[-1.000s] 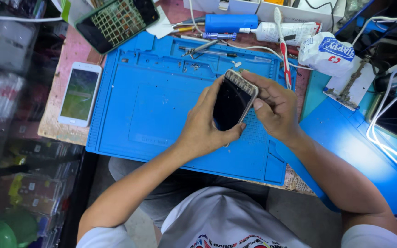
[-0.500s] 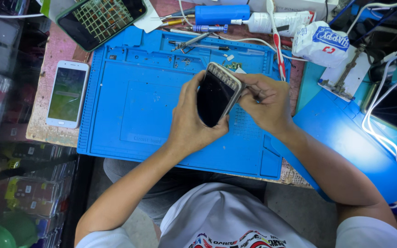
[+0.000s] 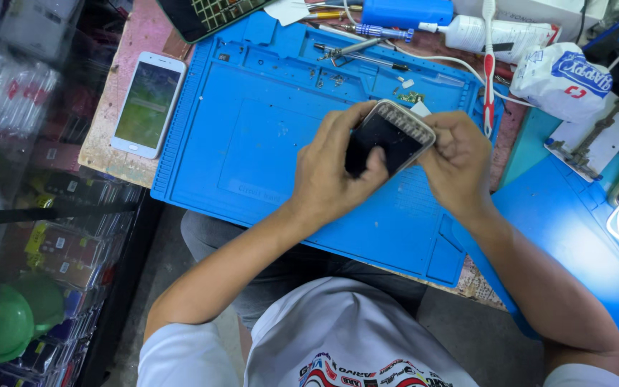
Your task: The person disassembles a white mobile phone, using a screwdriver to remove internal screws and handling a small component with their hands before reassembling the device.
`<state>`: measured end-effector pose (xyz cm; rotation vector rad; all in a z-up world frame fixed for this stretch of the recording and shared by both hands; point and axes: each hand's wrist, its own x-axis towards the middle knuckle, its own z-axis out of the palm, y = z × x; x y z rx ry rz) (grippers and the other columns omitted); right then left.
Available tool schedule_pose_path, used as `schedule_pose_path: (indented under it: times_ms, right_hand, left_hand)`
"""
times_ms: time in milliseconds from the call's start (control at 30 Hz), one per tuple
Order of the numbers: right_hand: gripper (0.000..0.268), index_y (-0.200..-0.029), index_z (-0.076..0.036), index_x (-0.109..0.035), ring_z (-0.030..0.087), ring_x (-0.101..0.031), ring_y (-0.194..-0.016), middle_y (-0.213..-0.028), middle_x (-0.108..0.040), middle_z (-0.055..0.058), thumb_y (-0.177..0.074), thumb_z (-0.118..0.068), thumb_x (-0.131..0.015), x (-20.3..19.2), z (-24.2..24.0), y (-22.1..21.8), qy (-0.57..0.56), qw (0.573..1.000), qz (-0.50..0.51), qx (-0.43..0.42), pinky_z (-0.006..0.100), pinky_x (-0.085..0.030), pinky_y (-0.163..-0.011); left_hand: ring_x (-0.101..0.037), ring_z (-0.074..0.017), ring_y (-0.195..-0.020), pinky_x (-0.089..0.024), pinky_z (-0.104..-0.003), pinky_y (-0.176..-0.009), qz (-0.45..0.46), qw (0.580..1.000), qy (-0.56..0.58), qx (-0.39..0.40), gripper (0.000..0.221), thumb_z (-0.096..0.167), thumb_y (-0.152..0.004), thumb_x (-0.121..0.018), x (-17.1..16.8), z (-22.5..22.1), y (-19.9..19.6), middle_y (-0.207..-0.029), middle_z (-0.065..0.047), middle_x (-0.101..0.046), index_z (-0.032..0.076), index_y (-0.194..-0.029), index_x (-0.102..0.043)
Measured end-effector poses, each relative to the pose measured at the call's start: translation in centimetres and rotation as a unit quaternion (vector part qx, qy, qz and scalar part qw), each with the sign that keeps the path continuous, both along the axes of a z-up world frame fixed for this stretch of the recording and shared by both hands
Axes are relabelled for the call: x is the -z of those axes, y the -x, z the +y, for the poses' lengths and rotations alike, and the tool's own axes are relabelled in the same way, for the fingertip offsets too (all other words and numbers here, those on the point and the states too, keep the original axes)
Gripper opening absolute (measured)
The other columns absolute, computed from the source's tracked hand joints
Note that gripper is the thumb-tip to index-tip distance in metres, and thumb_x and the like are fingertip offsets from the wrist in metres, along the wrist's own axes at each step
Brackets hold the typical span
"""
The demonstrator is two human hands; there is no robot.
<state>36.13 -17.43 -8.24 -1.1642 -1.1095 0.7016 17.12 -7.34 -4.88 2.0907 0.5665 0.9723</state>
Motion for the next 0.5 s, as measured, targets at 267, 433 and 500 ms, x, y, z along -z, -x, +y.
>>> schedule_pose_path:
  times_ms: [267, 433, 500]
  right_hand:
    - [0.041, -0.137, 0.001, -0.053, 0.014, -0.069, -0.102, -0.114, -0.072, 0.012, -0.1, -0.002, -0.068, -2.1, -0.4, 2.0, 0.003, 0.989, -0.145, 0.005, 0.027, -0.057, -0.088]
    - [0.031, -0.133, 0.002, -0.066, 0.012, -0.069, -0.106, -0.122, -0.073, 0.01, -0.108, -0.015, -0.072, -0.3, -0.5, -1.3, 0.059, 0.97, -0.221, 0.077, 0.028, -0.056, -0.092]
    - [0.026, -0.128, 0.0, -0.068, 0.009, -0.066, -0.097, -0.113, -0.073, 0.007, -0.111, -0.019, -0.072, 1.5, -0.2, -3.7, 0.116, 0.979, -0.099, 0.132, 0.026, -0.055, -0.087]
  left_hand:
    - [-0.064, -0.0369, -0.124, -0.056, -0.043, -0.105, -0.014, 0.993, -0.067, 0.093, 0.088, 0.022, -0.081, -0.088, -0.3, 0.5, 0.9, -0.133, -0.018, -0.061, 0.004, -0.151, -0.038]
    - [-0.067, -0.0319, -0.125, -0.056, -0.041, -0.109, -0.06, 0.996, -0.015, 0.061, 0.087, 0.02, -0.08, -0.087, 0.4, -0.9, 1.0, -0.14, -0.017, -0.061, 0.006, -0.151, -0.04]
    - [-0.066, -0.0278, -0.126, -0.057, -0.039, -0.108, -0.137, 0.987, 0.058, 0.063, 0.086, 0.022, -0.087, -0.085, 0.0, -0.2, 2.0, -0.143, -0.015, -0.058, 0.009, -0.155, -0.035]
